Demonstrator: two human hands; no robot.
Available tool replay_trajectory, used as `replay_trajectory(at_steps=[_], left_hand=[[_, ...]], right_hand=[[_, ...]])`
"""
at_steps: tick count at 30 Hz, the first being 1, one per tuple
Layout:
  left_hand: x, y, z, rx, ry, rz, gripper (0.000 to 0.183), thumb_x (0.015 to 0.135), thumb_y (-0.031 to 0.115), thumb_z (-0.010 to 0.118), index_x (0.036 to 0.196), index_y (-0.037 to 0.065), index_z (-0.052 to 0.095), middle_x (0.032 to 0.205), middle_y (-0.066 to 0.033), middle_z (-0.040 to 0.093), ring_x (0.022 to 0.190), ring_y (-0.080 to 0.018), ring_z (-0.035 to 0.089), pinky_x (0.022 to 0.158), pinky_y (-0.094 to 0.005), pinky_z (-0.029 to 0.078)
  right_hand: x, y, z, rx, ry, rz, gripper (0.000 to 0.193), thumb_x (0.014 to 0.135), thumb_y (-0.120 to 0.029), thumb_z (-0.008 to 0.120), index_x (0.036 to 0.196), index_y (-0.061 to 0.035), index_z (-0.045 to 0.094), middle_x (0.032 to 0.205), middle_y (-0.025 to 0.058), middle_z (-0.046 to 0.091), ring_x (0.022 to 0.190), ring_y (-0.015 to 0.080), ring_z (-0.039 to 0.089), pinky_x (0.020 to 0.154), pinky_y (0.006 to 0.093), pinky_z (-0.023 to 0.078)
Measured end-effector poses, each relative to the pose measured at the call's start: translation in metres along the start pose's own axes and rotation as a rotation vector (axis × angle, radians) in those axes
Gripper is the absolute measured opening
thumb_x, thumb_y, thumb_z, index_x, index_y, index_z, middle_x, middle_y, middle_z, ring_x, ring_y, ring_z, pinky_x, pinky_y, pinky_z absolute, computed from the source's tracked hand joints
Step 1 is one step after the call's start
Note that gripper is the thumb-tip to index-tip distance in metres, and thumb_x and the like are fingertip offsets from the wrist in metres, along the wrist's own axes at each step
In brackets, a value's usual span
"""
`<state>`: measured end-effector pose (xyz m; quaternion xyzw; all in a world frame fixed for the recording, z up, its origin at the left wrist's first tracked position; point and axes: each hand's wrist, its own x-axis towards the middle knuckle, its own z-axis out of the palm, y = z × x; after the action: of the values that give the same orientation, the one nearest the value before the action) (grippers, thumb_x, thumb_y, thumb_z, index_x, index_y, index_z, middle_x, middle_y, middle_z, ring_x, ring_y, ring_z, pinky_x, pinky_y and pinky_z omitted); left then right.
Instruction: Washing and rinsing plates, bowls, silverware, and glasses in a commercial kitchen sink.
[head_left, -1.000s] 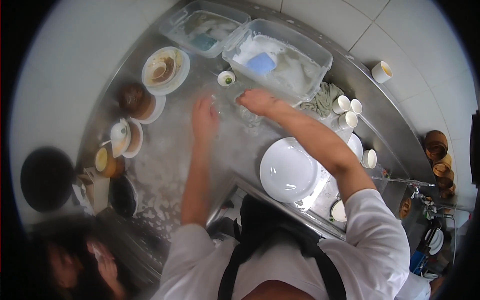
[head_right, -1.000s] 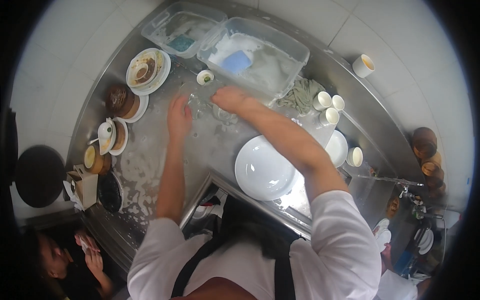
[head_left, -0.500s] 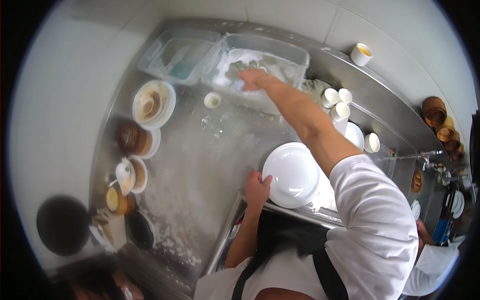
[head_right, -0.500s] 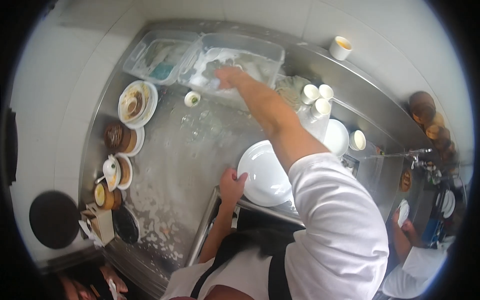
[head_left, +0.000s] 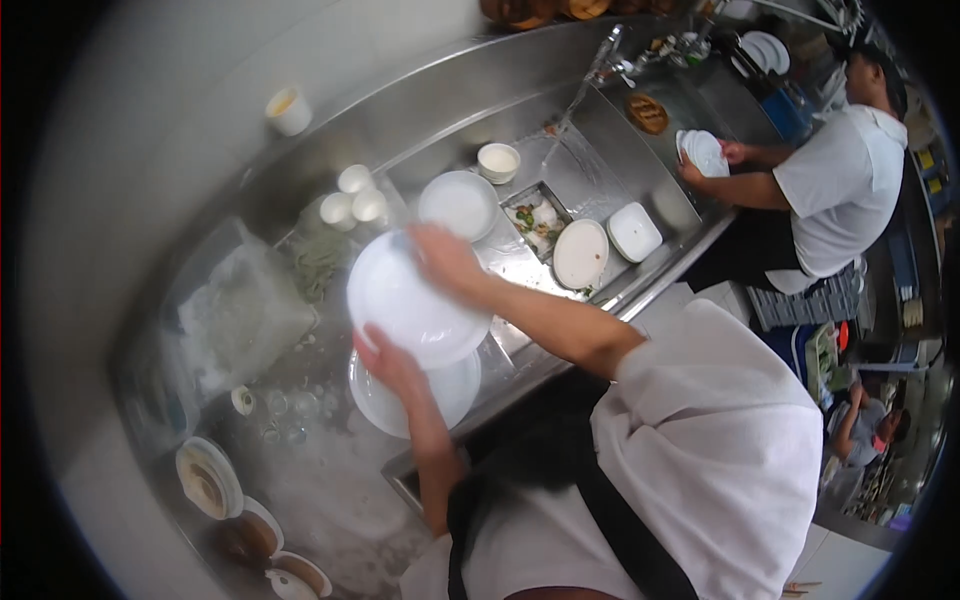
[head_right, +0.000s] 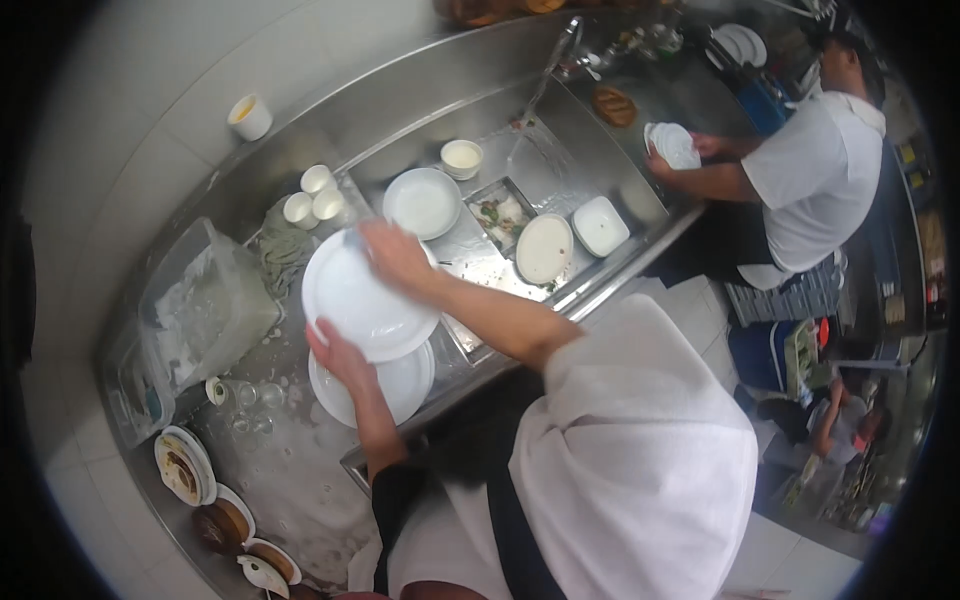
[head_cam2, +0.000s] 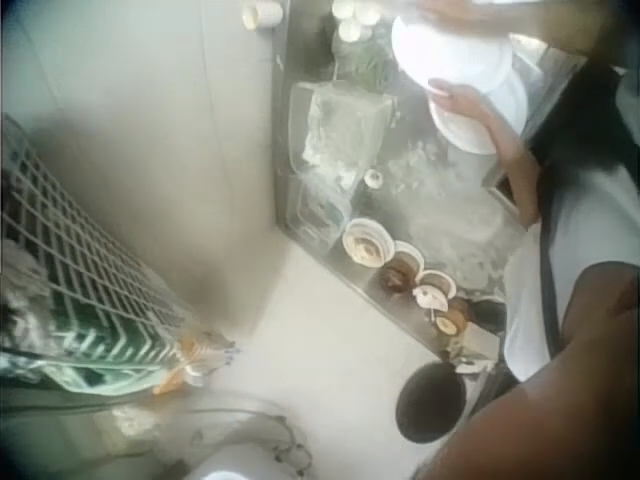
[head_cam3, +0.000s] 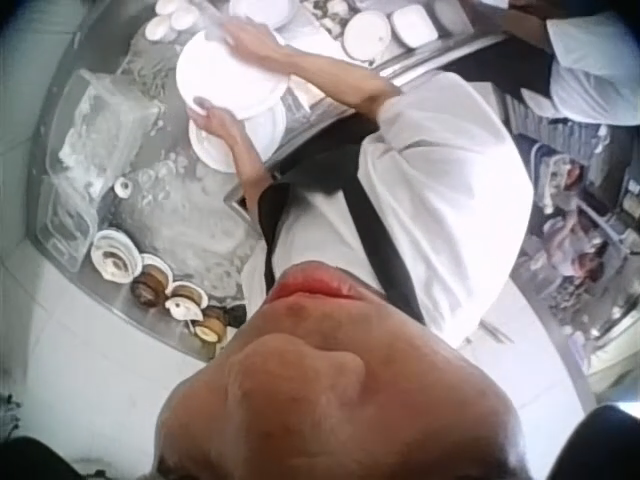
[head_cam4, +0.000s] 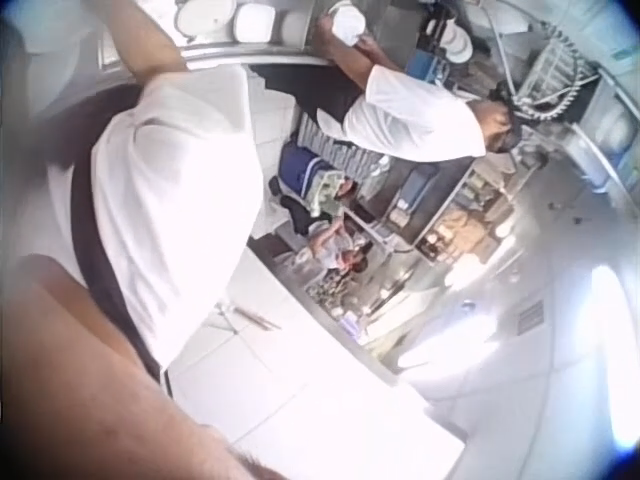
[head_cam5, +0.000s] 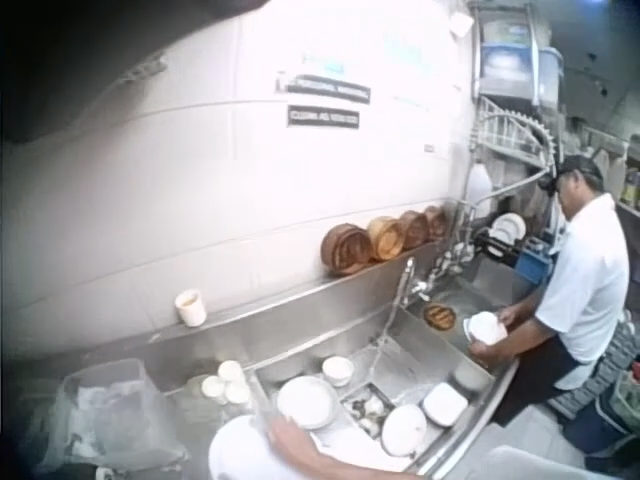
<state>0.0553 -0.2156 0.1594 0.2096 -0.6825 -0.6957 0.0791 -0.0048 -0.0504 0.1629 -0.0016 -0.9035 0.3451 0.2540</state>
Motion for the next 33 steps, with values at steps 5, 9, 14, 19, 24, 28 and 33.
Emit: replay_trajectory(at_steps=[5,9,14,19,24,28,33], left_hand=[[0.038,-0.014,0.042,-0.066,-0.073,-0.101,0.050,0.102,0.024,0.052,0.142,-0.005,0.041,0.133,-0.0204,0.055,0.111,-0.0273,0.059,0.095,-0.0388,0.049],[0.022,-0.023,0.071,-0.168,-0.428,-0.420,0.045,0.100,0.017,0.057,0.137,-0.006,0.046,0.125,-0.0175,0.060,0.102,-0.0280,0.064,0.088,-0.0411,0.054],[0.001,-0.054,0.138,-0.392,-0.158,-0.265,0.046,0.097,0.018,0.060,0.138,0.001,0.047,0.127,-0.0143,0.059,0.107,-0.0271,0.063,0.091,-0.0404,0.052],[-0.015,-0.071,0.142,0.208,-0.458,0.146,0.054,0.087,0.007,0.069,0.136,0.000,0.047,0.131,-0.0136,0.056,0.113,-0.0240,0.060,0.090,-0.0370,0.055],[0.028,0.071,0.216,-0.048,-0.518,-0.175,0.057,0.089,0.020,0.070,0.135,-0.007,0.049,0.131,-0.0140,0.058,0.116,-0.0224,0.057,0.102,-0.0376,0.045],[-0.018,0.028,0.254,-0.480,-0.040,0.311,0.046,0.093,0.021,0.067,0.127,-0.007,0.055,0.109,-0.0164,0.068,0.091,-0.0247,0.069,0.079,-0.0343,0.057],[0.033,0.099,0.206,-0.391,-0.466,0.076,0.046,0.096,0.023,0.061,0.129,-0.008,0.051,0.113,-0.0203,0.066,0.092,-0.0271,0.070,0.071,-0.0344,0.060]], right_hand=[[-0.030,0.024,-0.048,-0.022,-0.654,-0.353,0.027,0.093,-0.029,0.055,0.081,-0.0072,0.066,0.098,0.0168,0.069,0.088,0.0375,0.067,0.079,0.0499,0.053],[0.015,0.101,-0.113,0.641,-0.448,0.058,0.035,0.096,-0.042,0.054,0.107,-0.0109,0.067,0.114,0.0113,0.066,0.103,0.0233,0.063,0.089,0.0411,0.052],[-0.038,0.109,-0.098,1.819,-0.255,1.101,0.076,0.092,-0.057,0.058,0.143,-0.0041,0.042,0.128,0.0123,0.059,0.120,0.0234,0.055,0.100,0.0398,0.048],[0.029,0.185,-0.201,0.750,-0.804,0.663,0.066,0.079,-0.023,0.076,0.133,0.0057,0.050,0.116,0.0215,0.066,0.109,0.0293,0.064,0.100,0.0412,0.049],[0.103,0.135,-0.234,0.945,-0.367,0.781,0.071,0.080,-0.028,0.079,0.131,0.0107,0.050,0.117,0.0239,0.065,0.111,0.0293,0.064,0.101,0.0418,0.049],[0.058,0.144,-0.169,0.756,-0.138,0.551,0.053,0.085,-0.022,0.075,0.123,0.0090,0.058,0.115,0.0249,0.065,0.089,0.0261,0.071,0.074,0.0340,0.060],[0.079,0.103,-0.198,1.016,-0.060,0.721,0.059,0.084,-0.026,0.075,0.128,0.0081,0.056,0.113,0.0248,0.067,0.104,0.0288,0.066,0.096,0.0396,0.050]])
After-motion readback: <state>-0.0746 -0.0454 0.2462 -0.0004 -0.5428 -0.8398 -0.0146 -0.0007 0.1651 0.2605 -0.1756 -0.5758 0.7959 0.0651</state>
